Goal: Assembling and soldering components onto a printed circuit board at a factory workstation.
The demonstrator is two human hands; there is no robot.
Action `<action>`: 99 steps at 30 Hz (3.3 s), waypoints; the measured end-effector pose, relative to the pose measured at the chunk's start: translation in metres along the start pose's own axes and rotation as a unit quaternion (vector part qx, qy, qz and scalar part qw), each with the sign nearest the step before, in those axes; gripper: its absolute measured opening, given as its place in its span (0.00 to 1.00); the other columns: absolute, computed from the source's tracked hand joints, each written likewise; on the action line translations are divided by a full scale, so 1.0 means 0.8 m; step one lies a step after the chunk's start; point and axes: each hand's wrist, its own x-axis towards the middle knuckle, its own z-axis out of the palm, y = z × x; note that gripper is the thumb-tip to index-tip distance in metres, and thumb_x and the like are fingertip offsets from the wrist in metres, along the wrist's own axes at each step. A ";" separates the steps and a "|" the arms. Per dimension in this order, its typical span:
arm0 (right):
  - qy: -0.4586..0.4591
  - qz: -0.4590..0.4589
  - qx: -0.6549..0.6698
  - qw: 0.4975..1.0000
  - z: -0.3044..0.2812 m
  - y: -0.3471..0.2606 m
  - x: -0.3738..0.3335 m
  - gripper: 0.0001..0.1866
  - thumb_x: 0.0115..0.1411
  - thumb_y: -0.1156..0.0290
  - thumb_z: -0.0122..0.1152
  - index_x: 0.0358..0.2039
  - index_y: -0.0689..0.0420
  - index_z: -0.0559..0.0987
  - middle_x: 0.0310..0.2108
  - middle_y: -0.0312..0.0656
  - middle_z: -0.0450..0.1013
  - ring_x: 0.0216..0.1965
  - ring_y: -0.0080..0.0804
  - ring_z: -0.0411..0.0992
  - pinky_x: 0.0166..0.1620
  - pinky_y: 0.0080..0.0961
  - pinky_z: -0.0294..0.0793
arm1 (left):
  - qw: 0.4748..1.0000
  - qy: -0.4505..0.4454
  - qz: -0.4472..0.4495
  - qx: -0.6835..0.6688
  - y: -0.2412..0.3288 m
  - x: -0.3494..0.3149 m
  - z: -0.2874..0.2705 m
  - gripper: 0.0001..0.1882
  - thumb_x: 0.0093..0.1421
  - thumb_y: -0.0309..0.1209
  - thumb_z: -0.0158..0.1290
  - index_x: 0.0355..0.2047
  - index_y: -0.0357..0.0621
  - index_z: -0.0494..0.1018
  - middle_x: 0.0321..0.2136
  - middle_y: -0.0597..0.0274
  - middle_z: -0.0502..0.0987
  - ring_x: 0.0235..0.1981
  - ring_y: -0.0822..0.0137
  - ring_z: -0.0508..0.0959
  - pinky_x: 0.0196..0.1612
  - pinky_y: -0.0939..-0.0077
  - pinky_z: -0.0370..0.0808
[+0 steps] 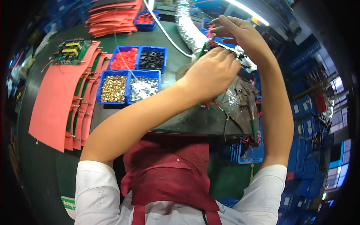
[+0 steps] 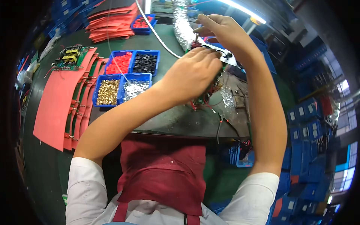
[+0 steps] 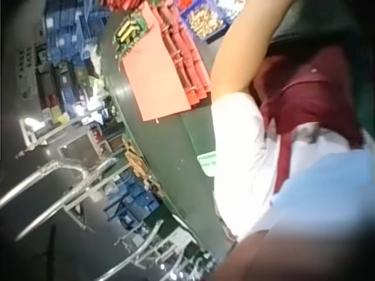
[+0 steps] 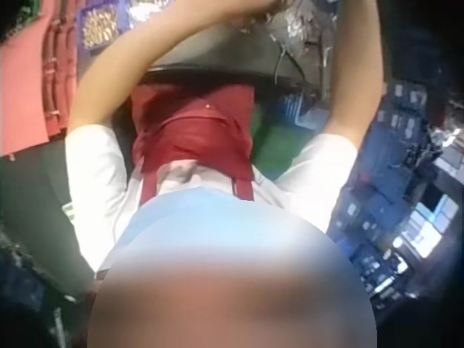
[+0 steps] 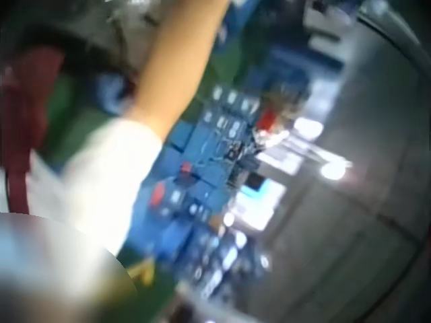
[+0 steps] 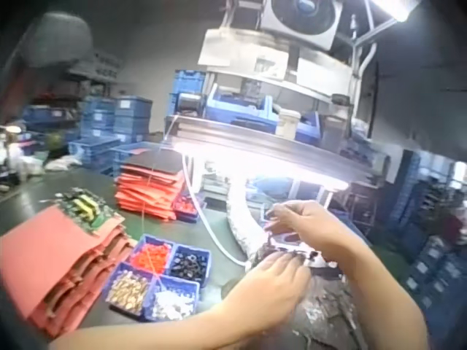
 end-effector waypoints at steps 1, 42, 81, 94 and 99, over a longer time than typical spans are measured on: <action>0.008 0.021 -0.034 0.999 -0.011 0.004 -0.001 0.31 0.74 0.44 0.56 0.52 0.64 0.83 0.41 0.45 0.84 0.46 0.32 0.82 0.51 0.29 0.77 | 1.000 0.013 0.006 0.003 0.002 0.004 0.004 0.08 0.62 0.30 0.51 0.37 0.37 0.75 0.40 0.46 0.82 0.49 0.53 0.83 0.59 0.62 0.75; -0.025 -0.120 -0.364 0.923 -0.173 0.069 -0.087 0.13 0.68 0.68 0.66 0.47 0.64 0.85 0.42 0.46 0.85 0.45 0.30 0.83 0.50 0.31 0.80 | 0.865 -0.453 -0.165 -0.136 -0.015 0.186 0.006 0.27 0.64 0.47 0.66 0.46 0.30 0.83 0.34 0.51 0.86 0.34 0.65 0.85 0.39 0.69 0.81; 0.104 0.022 -0.280 0.954 -0.111 0.106 -0.095 0.19 0.66 0.58 0.67 0.39 0.65 0.86 0.35 0.49 0.84 0.37 0.35 0.82 0.44 0.31 0.79 | 0.849 -0.495 -0.087 -0.164 -0.049 0.154 0.049 0.31 0.61 0.56 0.65 0.40 0.33 0.84 0.30 0.47 0.85 0.30 0.54 0.81 0.39 0.59 0.77; 0.423 -0.114 0.205 0.875 -0.019 0.199 -0.135 0.35 0.80 0.44 0.42 0.54 0.69 0.81 0.54 0.50 0.79 0.52 0.29 0.76 0.55 0.26 0.72 | 0.858 -0.466 -0.102 -0.189 -0.040 0.157 0.057 0.32 0.62 0.56 0.65 0.43 0.33 0.83 0.32 0.46 0.85 0.33 0.54 0.82 0.42 0.60 0.77; 0.418 -0.083 0.128 0.896 -0.006 0.217 -0.123 0.36 0.79 0.43 0.45 0.52 0.68 0.83 0.51 0.46 0.81 0.51 0.28 0.76 0.53 0.26 0.73 | 0.827 -0.515 -0.122 -0.191 -0.037 0.161 0.069 0.29 0.63 0.54 0.65 0.41 0.34 0.83 0.30 0.51 0.85 0.30 0.60 0.80 0.39 0.62 0.75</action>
